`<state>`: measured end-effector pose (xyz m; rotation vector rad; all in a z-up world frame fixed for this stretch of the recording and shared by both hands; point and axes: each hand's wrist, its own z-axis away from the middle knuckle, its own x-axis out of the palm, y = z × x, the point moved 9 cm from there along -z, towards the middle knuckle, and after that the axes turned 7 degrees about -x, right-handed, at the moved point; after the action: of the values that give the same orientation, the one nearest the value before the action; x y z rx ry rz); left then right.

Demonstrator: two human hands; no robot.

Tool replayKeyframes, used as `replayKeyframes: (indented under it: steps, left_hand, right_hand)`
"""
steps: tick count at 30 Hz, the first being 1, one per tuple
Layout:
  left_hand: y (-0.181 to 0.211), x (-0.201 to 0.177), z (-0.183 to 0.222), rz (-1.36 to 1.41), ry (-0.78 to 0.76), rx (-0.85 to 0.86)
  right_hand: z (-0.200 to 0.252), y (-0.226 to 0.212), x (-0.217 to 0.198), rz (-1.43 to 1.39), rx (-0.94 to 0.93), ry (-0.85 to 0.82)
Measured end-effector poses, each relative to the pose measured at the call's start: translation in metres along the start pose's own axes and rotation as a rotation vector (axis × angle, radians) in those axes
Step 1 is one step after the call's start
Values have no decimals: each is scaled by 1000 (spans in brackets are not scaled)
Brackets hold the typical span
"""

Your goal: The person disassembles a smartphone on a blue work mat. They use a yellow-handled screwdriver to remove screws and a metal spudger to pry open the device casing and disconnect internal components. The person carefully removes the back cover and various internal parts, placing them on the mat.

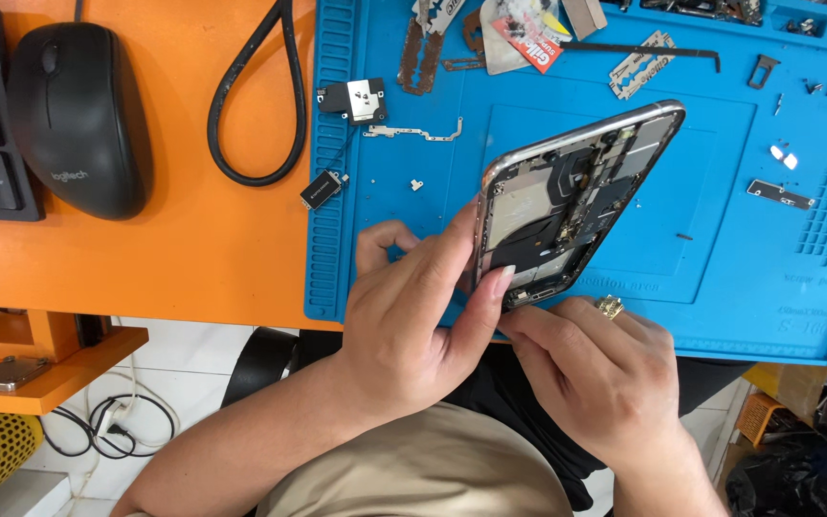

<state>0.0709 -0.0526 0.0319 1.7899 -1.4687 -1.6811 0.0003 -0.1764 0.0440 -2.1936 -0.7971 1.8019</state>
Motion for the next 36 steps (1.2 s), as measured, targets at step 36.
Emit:
replayKeyframes:
  steps: [36]
  left_hand:
    - [-1,2,3,46,-2,-2]
  right_hand:
    - [9,67,-55,258,219,-57]
